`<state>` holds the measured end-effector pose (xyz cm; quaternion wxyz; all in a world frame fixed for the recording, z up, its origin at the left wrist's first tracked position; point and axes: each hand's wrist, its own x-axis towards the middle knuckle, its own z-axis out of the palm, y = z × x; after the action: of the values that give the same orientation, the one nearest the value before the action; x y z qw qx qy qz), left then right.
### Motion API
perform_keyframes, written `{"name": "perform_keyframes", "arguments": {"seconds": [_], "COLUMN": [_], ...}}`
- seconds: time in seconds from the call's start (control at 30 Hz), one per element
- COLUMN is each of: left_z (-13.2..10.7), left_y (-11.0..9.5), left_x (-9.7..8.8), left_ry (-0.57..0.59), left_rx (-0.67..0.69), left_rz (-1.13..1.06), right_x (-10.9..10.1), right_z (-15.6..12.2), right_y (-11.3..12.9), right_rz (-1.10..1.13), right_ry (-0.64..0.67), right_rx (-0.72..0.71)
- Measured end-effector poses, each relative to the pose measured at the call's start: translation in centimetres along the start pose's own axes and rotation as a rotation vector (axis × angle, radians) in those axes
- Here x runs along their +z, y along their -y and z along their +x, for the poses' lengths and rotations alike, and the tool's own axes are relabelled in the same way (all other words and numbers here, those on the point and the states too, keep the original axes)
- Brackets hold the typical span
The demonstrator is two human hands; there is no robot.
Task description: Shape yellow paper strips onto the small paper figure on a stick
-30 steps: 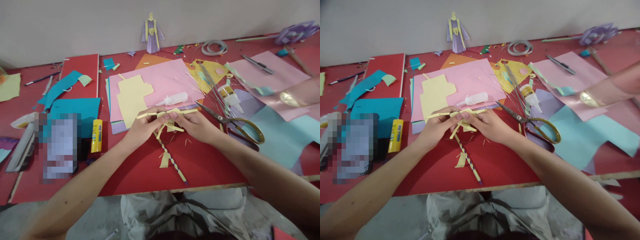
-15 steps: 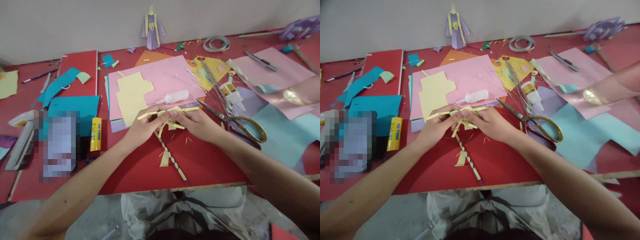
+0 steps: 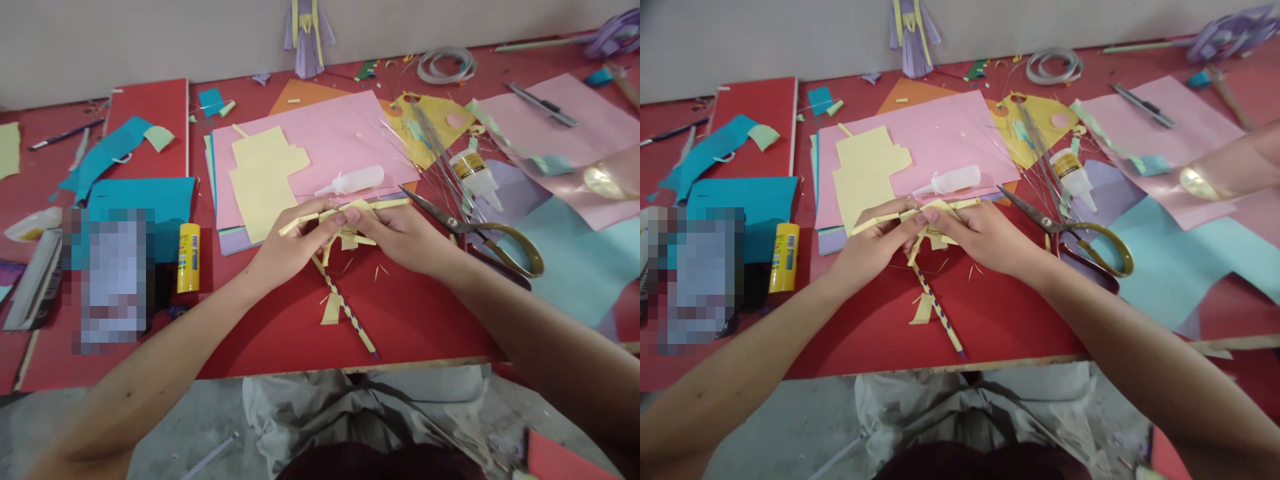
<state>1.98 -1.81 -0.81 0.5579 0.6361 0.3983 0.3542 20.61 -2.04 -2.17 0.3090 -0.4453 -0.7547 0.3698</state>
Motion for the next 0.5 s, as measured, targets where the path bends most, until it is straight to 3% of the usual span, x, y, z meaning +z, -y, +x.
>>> {"name": "perform_keyframes", "arguments": {"seconds": [0.5], "left_z": [0.17], "left_y": [-0.1], "left_x": [0.02], "left_ry": [0.014], "left_rx": [-0.031], "left_rz": [-0.033], "right_x": [-0.13], "right_z": [0.01], "right_y": [0.33], "right_rz": [-0.012], "right_ry": [0.026], "right_rx": [-0.007]}}
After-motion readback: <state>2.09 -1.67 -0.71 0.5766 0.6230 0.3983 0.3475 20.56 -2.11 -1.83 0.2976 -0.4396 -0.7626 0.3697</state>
